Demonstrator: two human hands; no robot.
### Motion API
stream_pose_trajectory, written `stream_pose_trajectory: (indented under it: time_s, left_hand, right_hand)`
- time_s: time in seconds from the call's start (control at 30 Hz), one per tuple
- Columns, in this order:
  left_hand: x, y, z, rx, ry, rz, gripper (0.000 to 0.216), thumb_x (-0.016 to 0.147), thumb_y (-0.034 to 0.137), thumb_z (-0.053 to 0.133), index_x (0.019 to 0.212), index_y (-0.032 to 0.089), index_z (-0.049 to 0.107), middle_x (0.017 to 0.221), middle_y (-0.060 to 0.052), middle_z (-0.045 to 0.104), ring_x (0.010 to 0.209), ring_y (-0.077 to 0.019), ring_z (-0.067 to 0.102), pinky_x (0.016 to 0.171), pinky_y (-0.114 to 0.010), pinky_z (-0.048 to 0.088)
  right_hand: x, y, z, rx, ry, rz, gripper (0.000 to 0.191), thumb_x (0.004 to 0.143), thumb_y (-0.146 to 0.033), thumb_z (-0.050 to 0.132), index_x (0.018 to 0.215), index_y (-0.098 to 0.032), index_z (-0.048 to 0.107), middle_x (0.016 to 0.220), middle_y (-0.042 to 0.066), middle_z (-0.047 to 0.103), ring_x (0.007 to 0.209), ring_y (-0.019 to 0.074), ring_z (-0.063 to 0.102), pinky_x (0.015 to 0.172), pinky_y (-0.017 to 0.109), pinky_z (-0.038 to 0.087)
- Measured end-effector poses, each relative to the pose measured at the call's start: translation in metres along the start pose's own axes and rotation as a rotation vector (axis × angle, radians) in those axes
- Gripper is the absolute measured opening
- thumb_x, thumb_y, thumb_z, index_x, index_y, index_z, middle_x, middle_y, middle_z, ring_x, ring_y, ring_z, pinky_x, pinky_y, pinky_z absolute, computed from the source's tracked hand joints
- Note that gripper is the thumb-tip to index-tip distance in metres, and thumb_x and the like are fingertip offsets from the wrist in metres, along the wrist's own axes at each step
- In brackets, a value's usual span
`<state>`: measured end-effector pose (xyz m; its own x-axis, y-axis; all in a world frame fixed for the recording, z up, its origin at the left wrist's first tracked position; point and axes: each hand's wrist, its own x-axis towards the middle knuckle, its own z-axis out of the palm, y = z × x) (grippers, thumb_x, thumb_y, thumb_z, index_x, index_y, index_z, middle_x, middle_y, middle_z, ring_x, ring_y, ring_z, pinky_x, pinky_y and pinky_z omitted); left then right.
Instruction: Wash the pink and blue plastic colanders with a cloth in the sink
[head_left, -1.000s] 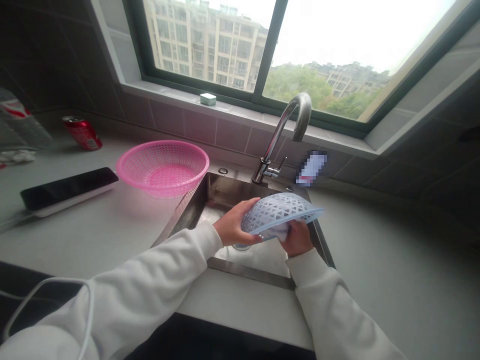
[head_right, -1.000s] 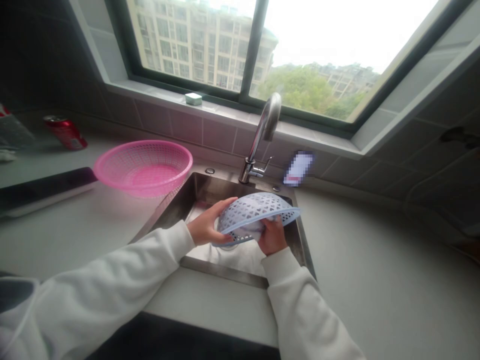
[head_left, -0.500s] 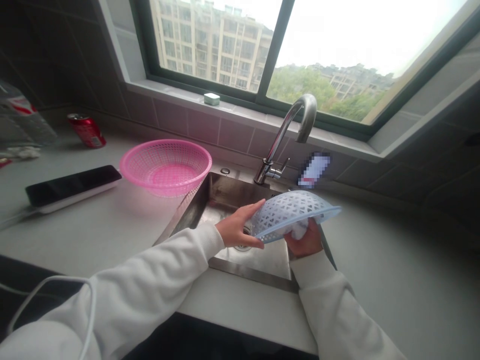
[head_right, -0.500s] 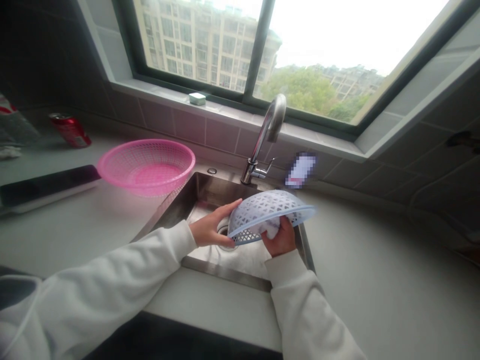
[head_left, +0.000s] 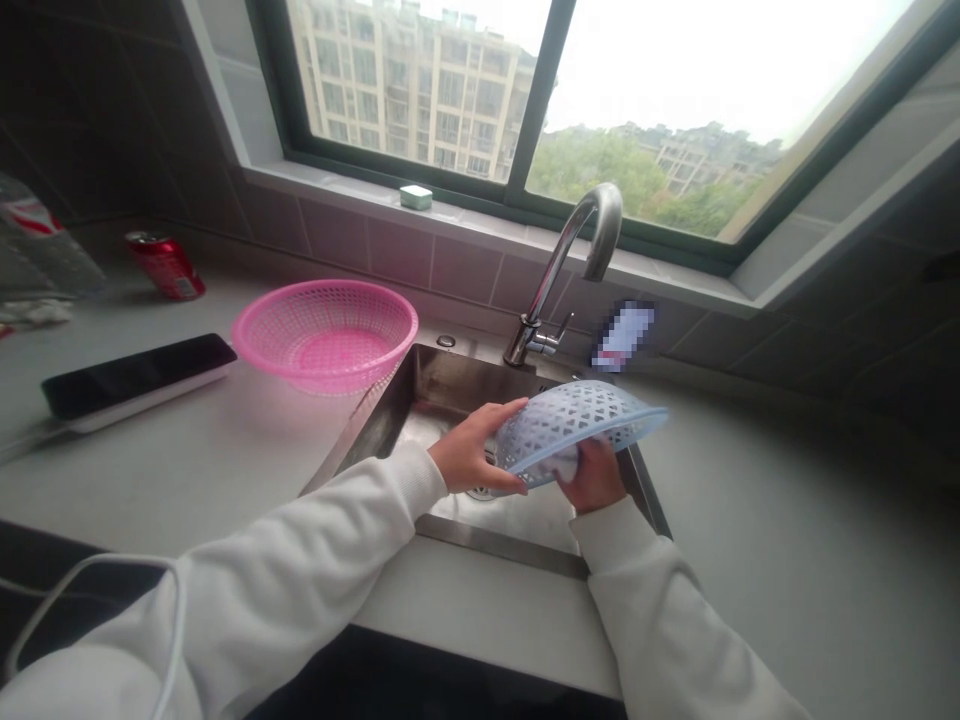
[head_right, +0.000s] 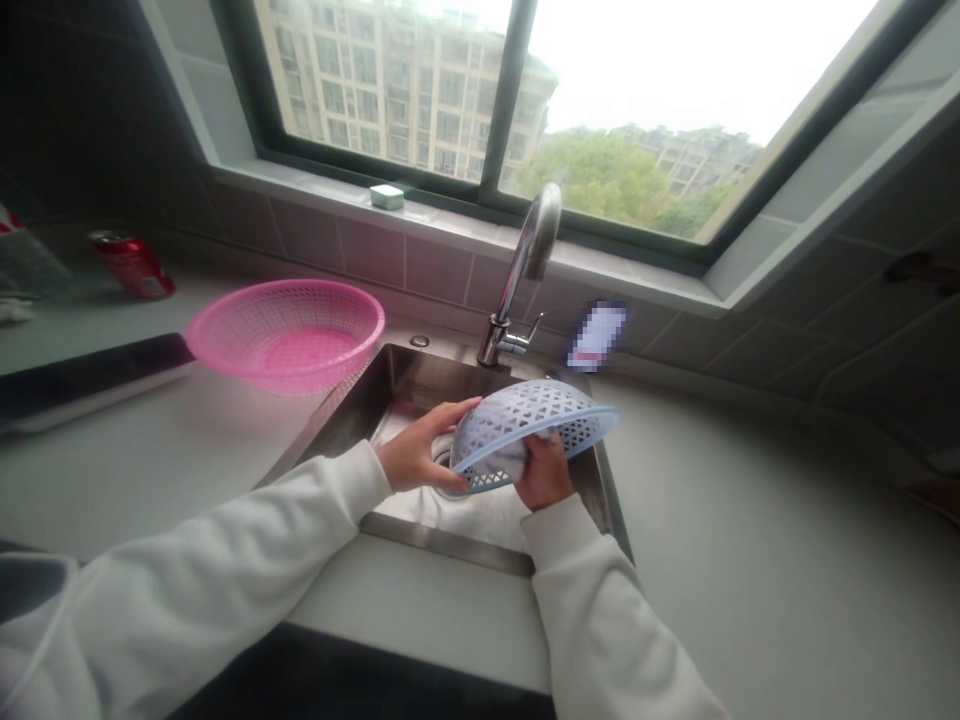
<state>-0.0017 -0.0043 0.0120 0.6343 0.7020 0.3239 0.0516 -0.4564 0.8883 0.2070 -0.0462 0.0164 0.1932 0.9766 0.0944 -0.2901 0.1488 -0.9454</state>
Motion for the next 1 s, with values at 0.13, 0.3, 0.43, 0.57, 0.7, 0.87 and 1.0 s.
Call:
stream_pose_trajectory:
  time_s: [0.13, 0.3, 0.43, 0.57, 0.7, 0.87, 1.0]
  left_hand:
    - [-0.002, -0.001, -0.003, 0.0, 0.012, 0.018, 0.119, 0.051, 0.057, 0.09, 0.153, 0.029, 0.036, 0.15, -0.014, 0.039, 0.14, -0.0397, 0.036, 0.12, -0.057, 0.026]
    - [-0.004, 0.003, -0.004, -0.024, -0.063, -0.027, 0.124, 0.055, 0.054, 0.089, 0.157, 0.03, 0.022, 0.158, -0.013, 0.032, 0.143, -0.0396, 0.033, 0.12, -0.055, 0.025]
    - [-0.002, 0.002, -0.003, 0.017, -0.057, -0.012, 0.121, 0.053, 0.052, 0.09, 0.155, 0.031, 0.03, 0.151, -0.011, 0.041, 0.14, -0.038, 0.038, 0.121, -0.053, 0.025]
    - [-0.001, 0.002, -0.003, 0.049, -0.024, 0.003, 0.12, 0.05, 0.048, 0.093, 0.153, 0.035, 0.033, 0.147, -0.01, 0.043, 0.139, -0.0388, 0.039, 0.12, -0.056, 0.026]
    - [0.0, 0.003, 0.002, 0.018, -0.013, -0.008, 0.122, 0.051, 0.049, 0.093, 0.154, 0.036, 0.03, 0.146, -0.01, 0.043, 0.137, -0.0387, 0.041, 0.118, -0.054, 0.029]
    - [0.001, -0.005, 0.006, 0.005, -0.007, -0.001, 0.125, 0.05, 0.053, 0.092, 0.155, 0.035, 0.027, 0.148, -0.011, 0.042, 0.139, -0.0382, 0.039, 0.12, -0.053, 0.026]
    - [-0.001, -0.007, 0.003, -0.019, -0.05, -0.031, 0.136, 0.05, 0.051, 0.092, 0.159, 0.028, 0.013, 0.161, -0.016, 0.025, 0.148, -0.0416, 0.025, 0.122, -0.056, 0.018]
  right_hand:
    - [-0.001, 0.003, 0.011, 0.072, -0.057, 0.086, 0.039, 0.065, -0.04, 0.079, 0.1, -0.025, 0.07, 0.108, 0.007, 0.076, 0.114, 0.0353, 0.066, 0.1, 0.055, 0.053]
    - [0.0, -0.002, 0.007, 0.067, -0.007, 0.044, 0.037, 0.067, -0.042, 0.075, 0.101, -0.028, 0.069, 0.106, 0.004, 0.076, 0.118, 0.0341, 0.064, 0.1, 0.055, 0.053]
    - [-0.003, 0.006, 0.012, 0.0, -0.058, 0.054, 0.043, 0.058, -0.027, 0.084, 0.098, -0.028, 0.07, 0.108, 0.004, 0.076, 0.117, 0.0323, 0.064, 0.105, 0.053, 0.05]
    - [-0.004, -0.001, 0.007, -0.044, -0.022, -0.011, 0.034, 0.06, -0.029, 0.082, 0.092, -0.028, 0.071, 0.107, 0.004, 0.076, 0.122, 0.034, 0.06, 0.102, 0.053, 0.052]
    - [-0.004, -0.007, 0.001, -0.051, 0.074, -0.03, 0.035, 0.053, -0.02, 0.085, 0.083, -0.028, 0.07, 0.103, 0.002, 0.076, 0.128, 0.0334, 0.056, 0.105, 0.048, 0.05]
    - [-0.003, 0.007, 0.017, 0.02, 0.023, 0.071, 0.036, 0.063, -0.031, 0.08, 0.097, -0.026, 0.067, 0.101, 0.004, 0.077, 0.114, 0.0335, 0.066, 0.097, 0.053, 0.054]
    - [0.0, 0.0, 0.002, -0.001, 0.049, -0.021, 0.035, 0.064, -0.024, 0.078, 0.097, -0.028, 0.068, 0.108, 0.002, 0.075, 0.121, 0.0327, 0.062, 0.102, 0.051, 0.052]
